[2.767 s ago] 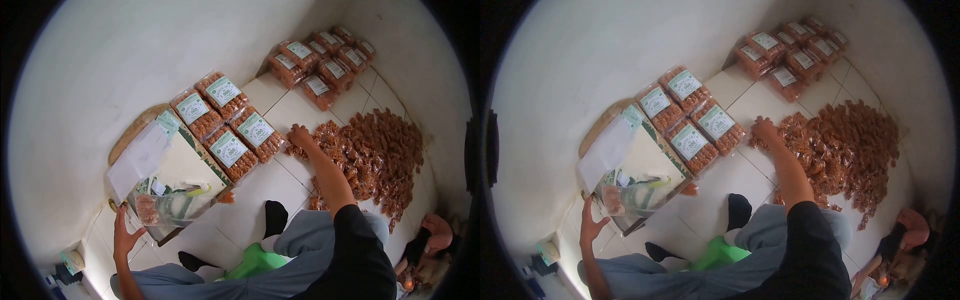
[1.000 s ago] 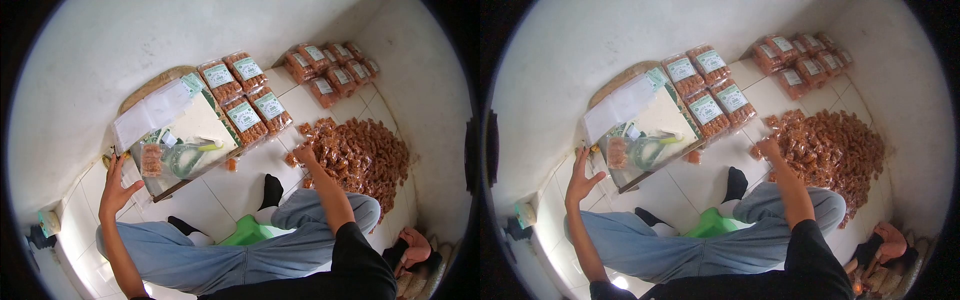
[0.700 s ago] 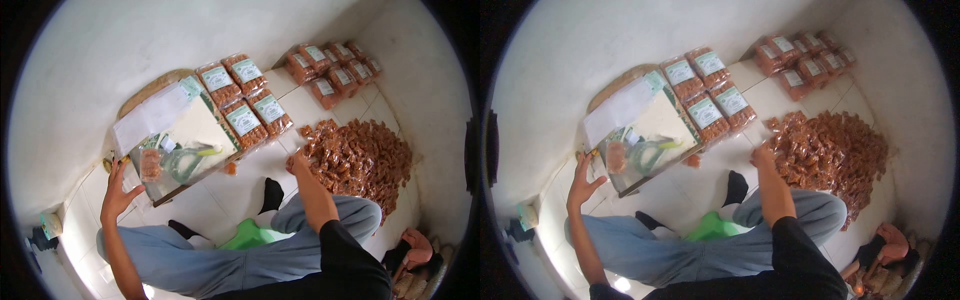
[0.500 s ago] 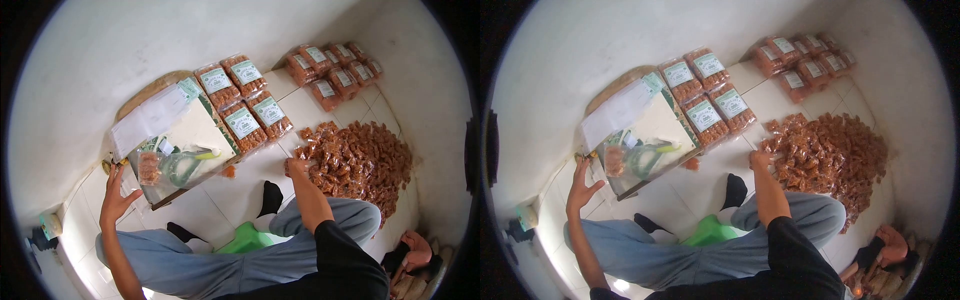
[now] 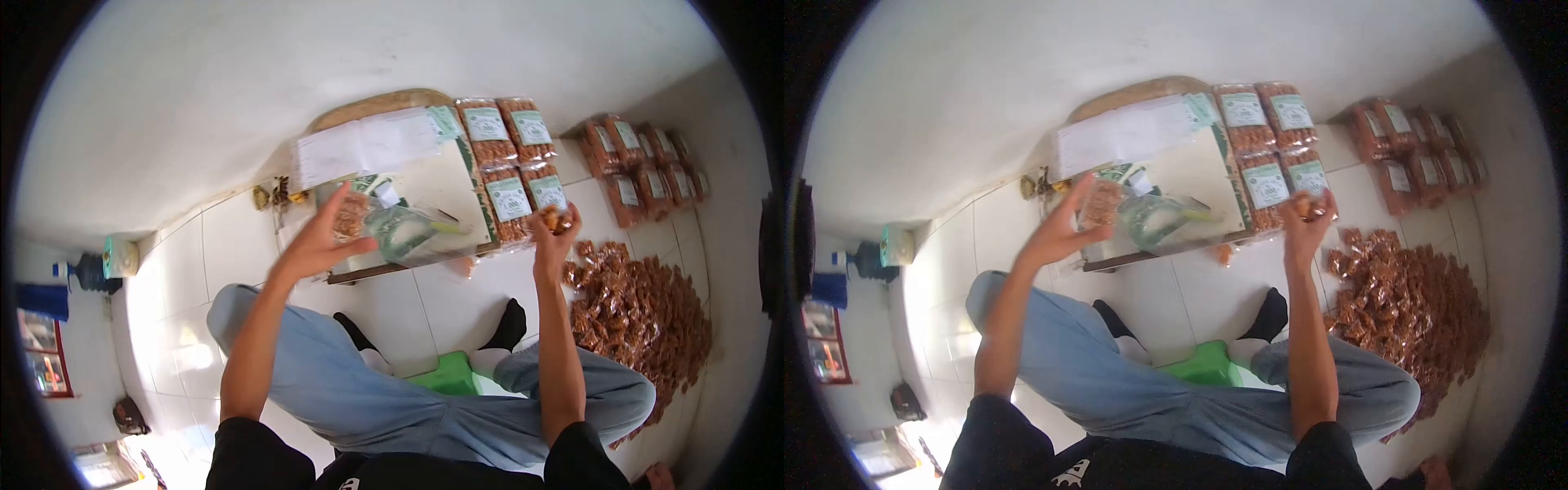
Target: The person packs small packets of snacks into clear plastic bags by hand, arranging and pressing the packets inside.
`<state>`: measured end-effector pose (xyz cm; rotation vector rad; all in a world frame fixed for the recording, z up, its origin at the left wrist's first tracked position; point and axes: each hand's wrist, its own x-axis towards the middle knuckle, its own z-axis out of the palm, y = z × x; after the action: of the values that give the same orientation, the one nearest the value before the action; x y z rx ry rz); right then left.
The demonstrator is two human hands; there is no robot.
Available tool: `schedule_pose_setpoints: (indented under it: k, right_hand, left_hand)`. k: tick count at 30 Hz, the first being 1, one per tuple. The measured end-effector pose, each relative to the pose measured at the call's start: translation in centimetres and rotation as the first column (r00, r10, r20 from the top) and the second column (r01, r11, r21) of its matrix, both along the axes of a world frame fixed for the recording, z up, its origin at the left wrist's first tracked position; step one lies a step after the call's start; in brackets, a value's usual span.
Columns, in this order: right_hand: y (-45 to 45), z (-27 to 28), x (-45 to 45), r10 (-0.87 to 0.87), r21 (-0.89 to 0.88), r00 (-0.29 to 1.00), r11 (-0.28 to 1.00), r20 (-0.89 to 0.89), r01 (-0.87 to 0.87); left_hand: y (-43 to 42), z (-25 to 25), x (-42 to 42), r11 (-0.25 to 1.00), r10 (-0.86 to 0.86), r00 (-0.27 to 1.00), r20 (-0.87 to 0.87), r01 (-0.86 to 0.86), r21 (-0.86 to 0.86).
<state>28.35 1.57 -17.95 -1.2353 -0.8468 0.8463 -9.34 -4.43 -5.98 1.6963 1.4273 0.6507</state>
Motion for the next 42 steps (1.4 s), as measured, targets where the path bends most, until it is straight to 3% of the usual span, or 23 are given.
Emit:
schedule_pose_setpoints:
  k: [2, 3, 5, 6, 7, 9, 11, 12, 15, 17, 20, 21, 23, 26, 29, 30, 33, 34, 35, 37, 39, 41, 42]
  right_hand:
    - [-1.6, 6.2, -5.4, 0.437, 0.033, 0.894, 0.899, -0.094, -0.436]
    - [-2.7, 8.2, -7.7, 0.634, 0.002, 0.766, 0.770, -0.104, -0.637]
    - [-5.0, 10.1, -12.4, 0.791, 0.045, 0.609, 0.611, -0.056, -0.790]
    - [-5.7, 10.4, -14.2, 0.789, 0.022, 0.612, 0.612, 0.051, -0.790]
    - [-6.4, 10.7, -15.8, 0.778, 0.000, 0.608, 0.616, 0.160, -0.788]
    - [-7.1, 11.5, -17.7, 0.738, 0.043, 0.655, 0.658, 0.161, -0.752]
    - [-7.3, 11.6, -18.5, 0.551, 0.002, 0.620, 0.747, 0.559, -0.665]
    - [-7.4, 11.6, -18.9, 0.459, 0.039, 0.607, 0.777, 0.649, -0.629]
    - [-8.1, 12.2, -19.8, 0.419, 0.019, 0.601, 0.810, 0.681, -0.586]
    - [-8.2, 11.6, -20.4, 0.381, 0.052, 0.607, 0.818, 0.697, -0.573]
    - [-9.0, 11.6, -21.9, 0.370, -0.008, 0.780, 0.905, 0.506, -0.425]
    - [-9.3, 12.1, -22.0, 0.387, -0.066, 0.771, 0.908, 0.506, -0.413]
    - [-9.5, 11.3, -21.7, 0.318, -0.054, 0.594, 0.907, 0.739, -0.417]
    - [-11.0, 11.8, -20.8, 0.531, -0.175, 0.493, 0.782, 0.690, -0.597]
    - [-13.1, 13.4, -20.3, 0.598, -0.076, 0.477, 0.670, 0.644, -0.738]
    - [-13.3, 13.3, -19.5, 0.680, -0.138, 0.433, 0.614, 0.592, -0.777]
    - [-13.5, 11.9, -18.0, 0.745, -0.079, 0.444, 0.549, 0.498, -0.832]
    - [-13.4, 11.5, -17.6, 0.745, -0.070, 0.436, 0.538, 0.505, -0.840]
    - [-13.5, 11.3, -17.2, 0.753, -0.069, 0.428, 0.527, 0.500, -0.847]
    - [-13.5, 11.6, -16.5, 0.655, -0.153, 0.371, 0.599, 0.658, -0.786]
    - [-13.5, 11.2, -16.4, 0.670, -0.166, 0.384, 0.604, 0.636, -0.780]
    - [-13.3, 10.3, -16.0, 0.650, -0.142, 0.459, 0.656, 0.606, -0.741]
    - [-13.0, 9.4, -15.9, 0.654, -0.095, 0.517, 0.665, 0.552, -0.740]
  left_hand:
    - [-0.4, -3.2, 1.6, 1.000, 0.026, 0.959, 0.282, -0.020, -0.024]
    - [-0.5, -5.1, 2.8, 0.996, 0.044, 0.899, 0.436, -0.004, -0.090]
    - [-1.7, -5.1, 6.6, 0.973, 0.121, 0.652, 0.749, 0.070, -0.218]
    - [-2.5, -3.5, 8.4, 0.955, 0.179, 0.451, 0.875, 0.135, -0.265]
    - [-2.7, -2.6, 8.8, 0.960, 0.187, 0.451, 0.873, 0.103, -0.259]
    - [-2.9, -1.5, 8.7, 0.882, 0.456, 0.184, 0.871, 0.042, -0.470]
    - [-3.3, -1.3, 7.8, 0.894, 0.443, 0.119, 0.889, 0.023, -0.448]
    - [-3.5, -0.7, 7.3, 0.902, 0.428, 0.067, 0.901, 0.026, -0.430]
    - [-5.2, 1.1, 7.4, 0.809, 0.584, 0.055, 0.810, -0.125, -0.575]
    - [-5.6, -0.4, 7.8, 0.814, 0.563, 0.020, 0.826, -0.187, -0.550]
    - [-6.4, -2.4, 8.1, 0.834, 0.505, 0.136, 0.852, -0.331, -0.441]
    - [-6.8, -2.6, 8.4, 0.803, 0.544, 0.083, 0.835, -0.340, -0.489]
    - [-7.4, -3.2, 8.8, 0.767, 0.573, 0.025, 0.819, -0.368, -0.526]
    - [-8.3, -3.4, 9.2, 0.702, 0.518, -0.206, 0.830, -0.452, -0.550]
    - [-8.7, -2.3, 9.3, 0.667, 0.429, -0.264, 0.864, -0.552, -0.500]
    - [-9.0, -3.1, 9.1, 0.700, 0.419, -0.174, 0.891, -0.562, -0.439]
    - [-9.8, -4.1, 9.1, 0.762, 0.428, -0.112, 0.897, -0.490, -0.424]
    - [-10.0, -3.2, 9.9, 0.771, 0.422, -0.224, 0.879, -0.421, -0.477]
    - [-10.2, -3.7, 10.3, 0.763, 0.423, -0.226, 0.878, -0.433, -0.479]
    - [-10.1, -3.8, 11.2, 0.717, 0.483, -0.172, 0.859, -0.485, -0.500]
    - [-10.1, -4.2, 11.3, 0.679, 0.526, -0.193, 0.828, -0.491, -0.546]
    - [-10.3, -5.2, 11.5, 0.764, 0.498, -0.112, 0.860, -0.412, -0.496]
    - [-9.9, -4.4, 12.0, 0.783, 0.434, -0.207, 0.877, -0.395, -0.481]
